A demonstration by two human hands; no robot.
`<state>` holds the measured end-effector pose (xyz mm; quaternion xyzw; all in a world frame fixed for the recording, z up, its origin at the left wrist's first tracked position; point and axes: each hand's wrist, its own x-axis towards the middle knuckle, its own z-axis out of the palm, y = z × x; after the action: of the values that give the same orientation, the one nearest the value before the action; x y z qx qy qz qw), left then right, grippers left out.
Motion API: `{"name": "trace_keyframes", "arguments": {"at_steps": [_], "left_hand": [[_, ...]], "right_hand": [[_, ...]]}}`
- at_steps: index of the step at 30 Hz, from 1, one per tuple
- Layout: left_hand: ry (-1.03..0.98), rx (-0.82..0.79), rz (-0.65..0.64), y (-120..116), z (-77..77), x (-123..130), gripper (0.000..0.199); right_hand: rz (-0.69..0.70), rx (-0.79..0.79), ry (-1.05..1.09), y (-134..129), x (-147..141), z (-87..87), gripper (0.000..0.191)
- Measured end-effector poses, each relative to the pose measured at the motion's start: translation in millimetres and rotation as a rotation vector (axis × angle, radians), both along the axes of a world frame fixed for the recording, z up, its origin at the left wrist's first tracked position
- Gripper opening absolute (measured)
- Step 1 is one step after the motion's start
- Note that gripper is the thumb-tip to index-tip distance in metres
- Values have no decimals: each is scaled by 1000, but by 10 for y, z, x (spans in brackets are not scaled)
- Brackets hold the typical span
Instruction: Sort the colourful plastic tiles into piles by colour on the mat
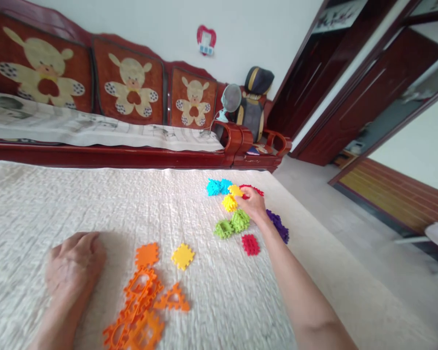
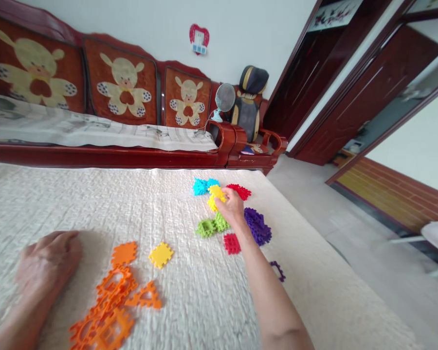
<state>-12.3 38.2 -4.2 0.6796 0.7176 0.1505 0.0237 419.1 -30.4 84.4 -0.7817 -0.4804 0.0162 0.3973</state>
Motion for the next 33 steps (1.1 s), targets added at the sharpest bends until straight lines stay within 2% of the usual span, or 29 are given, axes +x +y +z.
{"name": "trace_keyframes", "arguments": {"at_steps": [3,6,10,15,19,23,25,27,30,33], "left_hand": [[-6,-49,13,-19,99,35,61],[-20,-51,13,-35,148,49,61],[-18,-3,20,-54,149,55,57],[-18,-8,39,-62,166,83,62],[-25,3,39,-48,150,81,62],[-9,47,-3,-25,77,39,58],[-5,60,-6,-12,42,22,53],[-9,64,0,-3,14,15,48],[-32,78,-7,0,-18,14,44],[-49,121,-15,-14,-31,19,44]], "right_hand": [[-77,-207,-37,303,405,-18,34],[-65,-291,-47,377,554,-157,34],[-11,-251,-34,337,603,-329,34],[30,-236,10,332,622,-425,37],[54,-225,17,340,609,-411,40],[54,-178,17,293,569,-306,41],[46,-73,-6,218,465,-236,38],[96,49,-22,98,242,-182,32],[308,120,-11,-144,-312,-179,21],[546,59,-20,-390,-937,-289,18]]}}
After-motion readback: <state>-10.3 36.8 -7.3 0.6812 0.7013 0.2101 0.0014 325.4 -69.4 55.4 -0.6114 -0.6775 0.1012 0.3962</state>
